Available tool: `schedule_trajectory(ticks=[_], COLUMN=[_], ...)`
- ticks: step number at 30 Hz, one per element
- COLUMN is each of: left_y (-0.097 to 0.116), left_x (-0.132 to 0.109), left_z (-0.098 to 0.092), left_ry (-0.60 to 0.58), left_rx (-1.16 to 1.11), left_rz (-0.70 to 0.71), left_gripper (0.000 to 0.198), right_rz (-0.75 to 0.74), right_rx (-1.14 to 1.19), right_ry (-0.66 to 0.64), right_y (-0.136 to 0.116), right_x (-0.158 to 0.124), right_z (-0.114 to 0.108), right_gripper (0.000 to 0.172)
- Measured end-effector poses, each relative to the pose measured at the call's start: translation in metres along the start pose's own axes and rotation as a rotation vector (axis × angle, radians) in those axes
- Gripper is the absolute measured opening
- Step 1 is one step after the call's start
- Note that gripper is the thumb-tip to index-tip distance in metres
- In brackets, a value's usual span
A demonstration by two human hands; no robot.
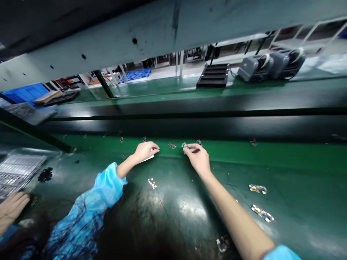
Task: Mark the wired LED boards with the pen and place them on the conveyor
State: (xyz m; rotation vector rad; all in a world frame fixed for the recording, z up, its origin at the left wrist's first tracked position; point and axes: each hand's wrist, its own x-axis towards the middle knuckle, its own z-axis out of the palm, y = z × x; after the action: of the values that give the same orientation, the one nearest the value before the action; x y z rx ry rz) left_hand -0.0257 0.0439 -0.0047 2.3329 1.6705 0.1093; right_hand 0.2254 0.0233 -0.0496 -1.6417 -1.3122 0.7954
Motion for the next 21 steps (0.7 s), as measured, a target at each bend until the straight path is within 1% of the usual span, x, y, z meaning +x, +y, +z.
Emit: schedule_trajectory(ticks=[2, 3, 5, 7, 9, 12, 13, 15, 17, 19, 21], left_y=[-0.001, 0.000, 0.004, 0.008, 0.010, 0.009, 0.008, 0.008, 0.010, 0.016, 0.027], left_x=[0.029, 0.040, 0.059, 0.071, 0.079, 0.083, 0.083, 0.079, 0.070, 0.057, 0.037], left_z=[-0.002, 0.000, 0.006, 0.015, 0.023, 0.028, 0.026, 0.021, 0.012, 0.003, -0.002], left_ry=[-0.004, -0.010, -0.037, -0.085, -0.135, -0.167, -0.163, -0.137, -0.092, -0.039, -0.010], left_rx=[0.048, 0.066, 0.094, 0.115, 0.127, 0.128, 0.125, 0.111, 0.076, 0.015, -0.076], left_rz=[0.044, 0.072, 0.134, 0.184, 0.209, 0.195, 0.179, 0.133, 0.085, 0.051, 0.050], left_gripper=[0.024, 0.028, 0.036, 0.039, 0.035, 0.026, 0.025, 0.024, 0.022, 0.020, 0.022], right_rz=[0.034, 0.045, 0.045, 0.020, -0.023, -0.113, -0.152, -0.212, -0.450, -0.477, -0.581], right_rx=[-0.084, -0.131, -0.214, -0.265, -0.279, -0.270, -0.275, -0.291, -0.457, -0.509, -0.577], right_ry=[-0.002, -0.002, -0.001, -0.001, -0.009, -0.018, -0.022, -0.013, 0.034, 0.043, 0.040], right_y=[-0.003, -0.004, -0.007, -0.012, -0.018, -0.017, -0.013, 0.004, 0.029, 0.055, 0.076], right_x=[0.030, 0.041, 0.053, 0.052, 0.040, 0.001, -0.017, -0.060, -0.108, -0.155, -0.195], right_z=[0.013, 0.017, 0.017, 0.005, -0.016, -0.056, -0.068, -0.086, -0.095, -0.095, -0.091], right_gripper=[0.044, 0.040, 0.035, 0.034, 0.033, 0.033, 0.034, 0.031, 0.026, 0.020, 0.023])
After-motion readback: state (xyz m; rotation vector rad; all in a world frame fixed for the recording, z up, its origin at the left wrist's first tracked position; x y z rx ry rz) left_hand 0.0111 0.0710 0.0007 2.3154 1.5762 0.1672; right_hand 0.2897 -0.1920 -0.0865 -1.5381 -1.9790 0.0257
